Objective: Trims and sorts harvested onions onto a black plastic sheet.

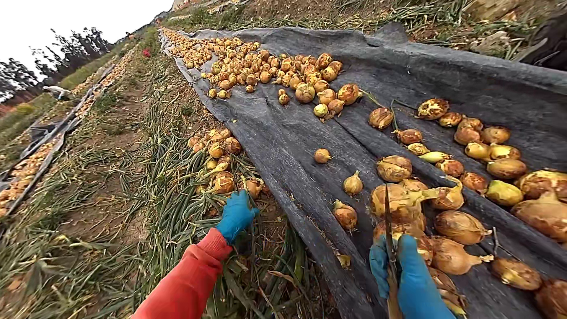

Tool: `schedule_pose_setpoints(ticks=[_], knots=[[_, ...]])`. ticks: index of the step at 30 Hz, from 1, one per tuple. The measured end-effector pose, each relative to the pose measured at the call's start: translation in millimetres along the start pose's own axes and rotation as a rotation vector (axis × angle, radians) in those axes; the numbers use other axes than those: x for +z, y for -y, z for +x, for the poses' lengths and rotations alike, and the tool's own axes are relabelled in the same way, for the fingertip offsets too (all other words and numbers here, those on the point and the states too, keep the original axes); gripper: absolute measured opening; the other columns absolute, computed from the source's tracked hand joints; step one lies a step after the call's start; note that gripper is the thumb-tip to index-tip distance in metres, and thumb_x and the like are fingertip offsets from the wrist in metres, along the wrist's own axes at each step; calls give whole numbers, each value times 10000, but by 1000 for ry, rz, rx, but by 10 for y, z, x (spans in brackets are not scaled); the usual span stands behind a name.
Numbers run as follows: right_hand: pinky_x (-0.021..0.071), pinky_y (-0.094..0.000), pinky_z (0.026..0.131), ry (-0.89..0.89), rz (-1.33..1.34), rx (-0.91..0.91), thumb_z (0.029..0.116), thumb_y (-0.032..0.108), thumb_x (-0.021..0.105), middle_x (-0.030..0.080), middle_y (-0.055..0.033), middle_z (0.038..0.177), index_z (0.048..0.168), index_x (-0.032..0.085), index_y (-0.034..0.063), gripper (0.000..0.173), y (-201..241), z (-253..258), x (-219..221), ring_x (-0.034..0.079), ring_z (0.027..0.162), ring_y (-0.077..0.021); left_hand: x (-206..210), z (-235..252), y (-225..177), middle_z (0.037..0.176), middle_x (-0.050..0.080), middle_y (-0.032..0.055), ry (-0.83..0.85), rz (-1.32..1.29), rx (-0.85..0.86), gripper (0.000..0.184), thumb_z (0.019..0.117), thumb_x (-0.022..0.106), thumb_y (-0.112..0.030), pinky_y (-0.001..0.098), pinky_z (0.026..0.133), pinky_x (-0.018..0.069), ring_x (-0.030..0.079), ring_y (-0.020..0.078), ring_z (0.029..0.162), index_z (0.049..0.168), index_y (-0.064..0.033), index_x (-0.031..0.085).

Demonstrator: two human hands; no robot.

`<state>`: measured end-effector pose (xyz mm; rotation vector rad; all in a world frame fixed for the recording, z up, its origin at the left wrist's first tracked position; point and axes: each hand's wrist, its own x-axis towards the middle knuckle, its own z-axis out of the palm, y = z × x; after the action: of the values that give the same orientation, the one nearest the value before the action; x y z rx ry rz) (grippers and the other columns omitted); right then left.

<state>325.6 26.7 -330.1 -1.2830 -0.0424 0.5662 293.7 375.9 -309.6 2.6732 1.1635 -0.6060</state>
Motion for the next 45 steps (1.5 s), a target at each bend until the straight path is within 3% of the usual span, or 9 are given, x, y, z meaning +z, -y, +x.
schedule_pose_setpoints(ticks=[3,14,18,21,24,28,36,41,45], knots=[[411,-216,384,123,-199,169,1024,586,362,493,74,556,769,560,188,512,-197,42,44,455,407,-56,396,376,167,1456,516,287,-58,-35,-127,1231,725,903,-373,623,1021,494,569,470,1280,1659,-112,145],[357,-265,437,157,-509,412,1058,544,455,480,32,578,773,632,134,530,-421,103,106,411,443,-93,1060,-1411,705,1350,635,262,543,230,72,759,906,681,-111,683,1021,461,602,481,1255,1597,-166,371],[405,-224,402,157,-82,636,1116,462,331,460,30,556,878,571,103,493,-118,71,353,443,420,-83,1214,-1580,971,1420,576,292,789,60,194,869,924,769,-429,656,1117,406,558,460,1322,1590,-50,360],[502,-264,444,83,292,558,1117,415,341,503,-6,589,963,589,57,462,-69,218,458,530,461,-121,779,-1088,827,1270,685,213,410,-158,71,560,962,690,-481,587,1059,477,648,366,1210,1293,-29,672],[484,-258,419,118,1,542,1097,371,460,464,10,573,996,607,57,361,-293,179,425,486,431,-103,490,-281,511,1486,525,230,30,34,31,613,941,724,-255,600,1127,406,500,422,1378,1486,-58,526],[437,-319,503,239,-407,492,995,561,558,479,12,664,1035,612,107,459,-572,155,319,461,510,-126,636,528,560,1463,538,245,89,163,85,925,761,872,-266,607,1147,382,516,427,1362,1561,-123,428],[425,-247,508,364,-297,367,752,751,683,493,84,697,1006,581,160,651,-293,269,570,465,535,-41,342,-959,-74,1054,739,6,259,-979,490,790,604,907,-336,275,894,601,714,64,978,1257,-16,600],[429,-191,476,442,-212,200,791,863,527,535,130,643,920,639,203,682,-198,-44,602,483,510,15,43,-1390,-159,1098,727,11,481,-799,648,709,692,865,-326,290,924,583,696,65,1019,1283,-35,604],[444,-320,550,307,-425,44,953,690,416,496,65,631,906,674,119,628,-367,-224,614,479,547,-70,-99,-1424,-164,1140,740,144,-26,-193,397,864,715,869,-571,579,930,546,707,321,1079,1399,-110,613]])
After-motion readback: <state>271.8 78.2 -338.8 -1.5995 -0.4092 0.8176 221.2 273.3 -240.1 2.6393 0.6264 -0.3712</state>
